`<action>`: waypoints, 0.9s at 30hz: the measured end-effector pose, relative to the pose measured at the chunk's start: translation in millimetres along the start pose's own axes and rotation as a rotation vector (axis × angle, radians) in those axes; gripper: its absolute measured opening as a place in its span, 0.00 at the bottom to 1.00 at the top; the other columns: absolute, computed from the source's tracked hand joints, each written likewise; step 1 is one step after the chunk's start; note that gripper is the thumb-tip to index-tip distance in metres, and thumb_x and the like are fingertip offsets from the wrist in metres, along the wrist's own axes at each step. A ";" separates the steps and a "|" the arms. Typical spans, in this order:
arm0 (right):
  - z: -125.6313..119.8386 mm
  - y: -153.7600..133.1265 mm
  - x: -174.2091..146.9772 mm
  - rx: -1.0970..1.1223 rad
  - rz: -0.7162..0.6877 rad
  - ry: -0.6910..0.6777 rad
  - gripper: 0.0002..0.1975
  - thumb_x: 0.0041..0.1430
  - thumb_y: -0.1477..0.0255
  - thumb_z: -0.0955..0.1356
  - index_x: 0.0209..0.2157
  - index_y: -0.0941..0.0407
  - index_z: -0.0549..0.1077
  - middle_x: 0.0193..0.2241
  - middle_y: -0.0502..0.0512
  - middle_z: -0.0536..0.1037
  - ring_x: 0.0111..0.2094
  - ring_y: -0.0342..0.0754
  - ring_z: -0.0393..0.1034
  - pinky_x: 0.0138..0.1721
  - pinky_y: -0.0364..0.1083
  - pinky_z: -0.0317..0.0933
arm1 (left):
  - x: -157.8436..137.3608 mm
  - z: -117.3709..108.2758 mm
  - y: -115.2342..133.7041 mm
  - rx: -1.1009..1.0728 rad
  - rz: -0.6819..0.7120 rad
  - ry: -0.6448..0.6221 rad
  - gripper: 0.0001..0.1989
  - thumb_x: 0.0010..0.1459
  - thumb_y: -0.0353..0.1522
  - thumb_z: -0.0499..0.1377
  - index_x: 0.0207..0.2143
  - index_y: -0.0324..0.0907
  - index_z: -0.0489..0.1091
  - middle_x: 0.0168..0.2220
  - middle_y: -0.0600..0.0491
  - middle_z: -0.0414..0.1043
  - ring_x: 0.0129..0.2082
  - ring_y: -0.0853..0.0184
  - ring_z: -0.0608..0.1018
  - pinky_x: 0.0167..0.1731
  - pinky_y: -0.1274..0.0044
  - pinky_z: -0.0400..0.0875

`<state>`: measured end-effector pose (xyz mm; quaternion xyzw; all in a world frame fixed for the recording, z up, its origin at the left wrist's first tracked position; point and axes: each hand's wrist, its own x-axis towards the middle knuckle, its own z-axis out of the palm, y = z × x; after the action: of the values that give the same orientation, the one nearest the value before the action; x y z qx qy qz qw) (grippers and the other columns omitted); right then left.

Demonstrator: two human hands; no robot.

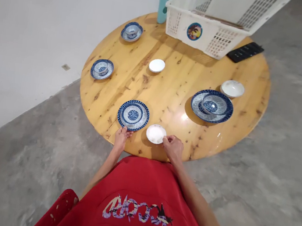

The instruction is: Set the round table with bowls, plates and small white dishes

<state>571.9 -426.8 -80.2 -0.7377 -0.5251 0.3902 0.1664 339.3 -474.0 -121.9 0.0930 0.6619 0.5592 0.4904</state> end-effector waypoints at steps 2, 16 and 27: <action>2.1 -1.2 -2.4 0.006 0.032 0.022 0.09 0.50 0.64 0.64 0.23 0.53 0.72 0.18 0.57 0.77 0.27 0.56 0.74 0.33 0.49 0.62 | 2.9 -0.9 1.3 0.017 -0.007 -0.018 0.16 0.58 0.44 0.63 0.34 0.42 0.66 0.27 0.52 0.77 0.30 0.64 0.82 0.30 0.77 0.72; 19.1 -2.2 -12.7 -0.022 0.041 0.071 0.08 0.54 0.67 0.64 0.23 0.53 0.71 0.18 0.56 0.77 0.26 0.55 0.74 0.32 0.50 0.63 | 12.0 -3.0 8.9 0.078 0.022 0.009 0.08 0.62 0.34 0.55 0.30 0.42 0.68 0.24 0.53 0.76 0.25 0.65 0.81 0.34 0.74 0.77; 17.1 -4.4 -0.9 -0.096 0.029 0.070 0.10 0.54 0.69 0.65 0.29 0.58 0.78 0.25 0.57 0.80 0.30 0.49 0.74 0.34 0.44 0.61 | 15.1 0.8 18.3 0.065 0.034 -0.004 0.06 0.61 0.35 0.58 0.32 0.43 0.69 0.25 0.54 0.76 0.25 0.68 0.80 0.33 0.76 0.77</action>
<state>556.1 -428.7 -87.9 -0.7657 -0.5262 0.3409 0.1435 324.5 -456.8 -114.8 0.1215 0.6771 0.5454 0.4789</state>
